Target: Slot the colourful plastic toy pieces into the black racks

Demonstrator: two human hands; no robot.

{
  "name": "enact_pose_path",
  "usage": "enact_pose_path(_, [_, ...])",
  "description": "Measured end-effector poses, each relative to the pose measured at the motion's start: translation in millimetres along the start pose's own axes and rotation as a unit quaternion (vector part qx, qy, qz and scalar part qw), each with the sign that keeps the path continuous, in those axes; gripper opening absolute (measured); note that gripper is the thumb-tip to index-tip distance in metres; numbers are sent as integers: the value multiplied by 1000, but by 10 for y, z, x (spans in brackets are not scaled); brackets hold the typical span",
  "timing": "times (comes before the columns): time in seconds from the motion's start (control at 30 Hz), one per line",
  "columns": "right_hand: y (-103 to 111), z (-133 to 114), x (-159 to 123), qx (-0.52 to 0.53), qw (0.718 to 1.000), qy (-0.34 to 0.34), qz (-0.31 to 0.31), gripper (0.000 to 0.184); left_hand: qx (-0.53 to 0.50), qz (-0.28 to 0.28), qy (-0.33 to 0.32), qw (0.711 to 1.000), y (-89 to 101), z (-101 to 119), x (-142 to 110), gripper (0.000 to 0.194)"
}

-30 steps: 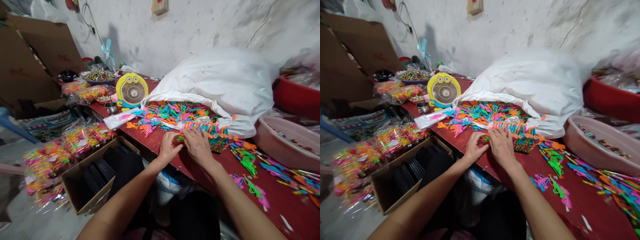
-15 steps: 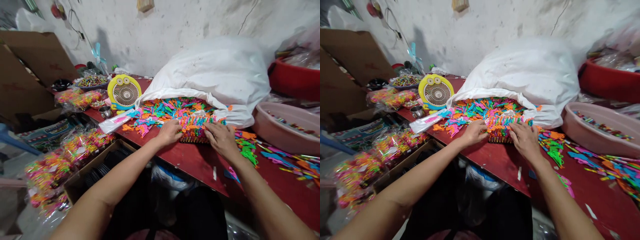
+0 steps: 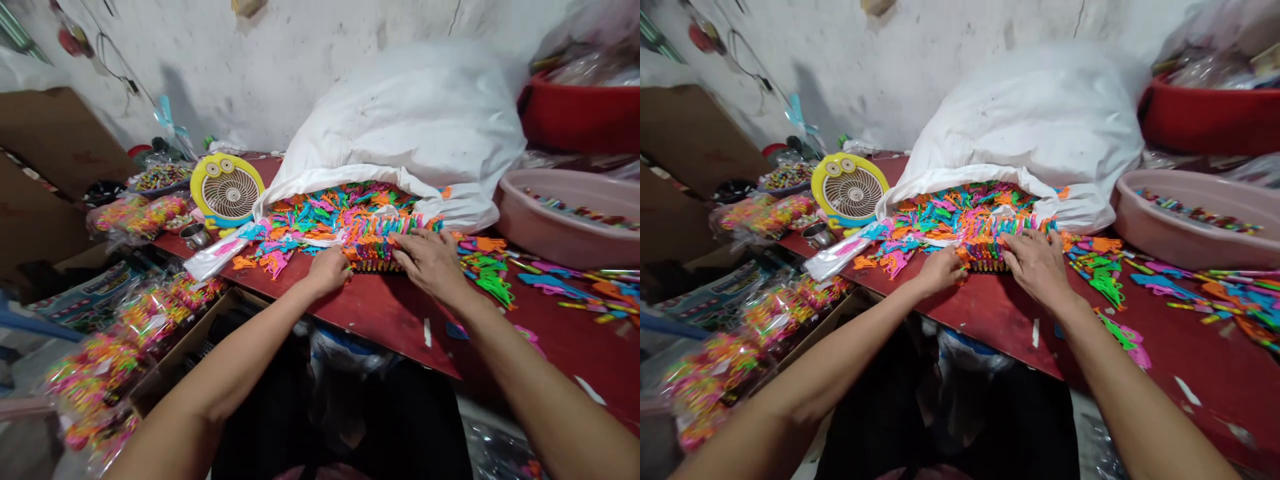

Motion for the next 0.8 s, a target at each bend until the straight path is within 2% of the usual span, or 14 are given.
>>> enact_pose_path(0.1, [-24,14,5,0,1000,10,-3,38,-92,24,-19,995,-27,-174,-72,13])
enact_pose_path(0.23, [-63,23,4,7,1000,-4,18,41,-267,85,53,958,-114,-449,-173,19])
enact_pose_path(0.3, [-60,1,-12,15,999,-13,33,42,-377,115,93,914,-233,-555,-240,26])
enact_pose_path(0.4, [-8,-105,-101,19,996,-49,78,48,-544,167,137,811,-415,-661,-347,34])
enact_pose_path(0.43, [10,-170,-154,22,993,-65,96,50,-575,175,144,786,-458,-677,-376,36])
enact_pose_path(0.5, [14,-357,-287,46,987,-91,121,51,-611,185,148,755,-509,-679,-421,38])
enact_pose_path(0.57, [-56,-606,-422,112,982,-96,114,48,-635,196,152,732,-534,-642,-458,39])
enact_pose_path(0.67, [-292,-985,-550,252,962,-106,31,40,-669,188,154,702,-585,-504,-523,40])
enact_pose_path(0.8, [-531,-1235,-547,368,917,-150,-34,39,-687,151,112,702,-667,-266,-629,40])
Point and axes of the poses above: each hand's wrist, its own x-axis towards the middle knuckle, its own y-axis out of the back of the hand, z = x × y, the point moved 3 cm from there along x, towards the middle knuckle, and after that the axes turned 5 degrees about -x, right-handed, at the moved point
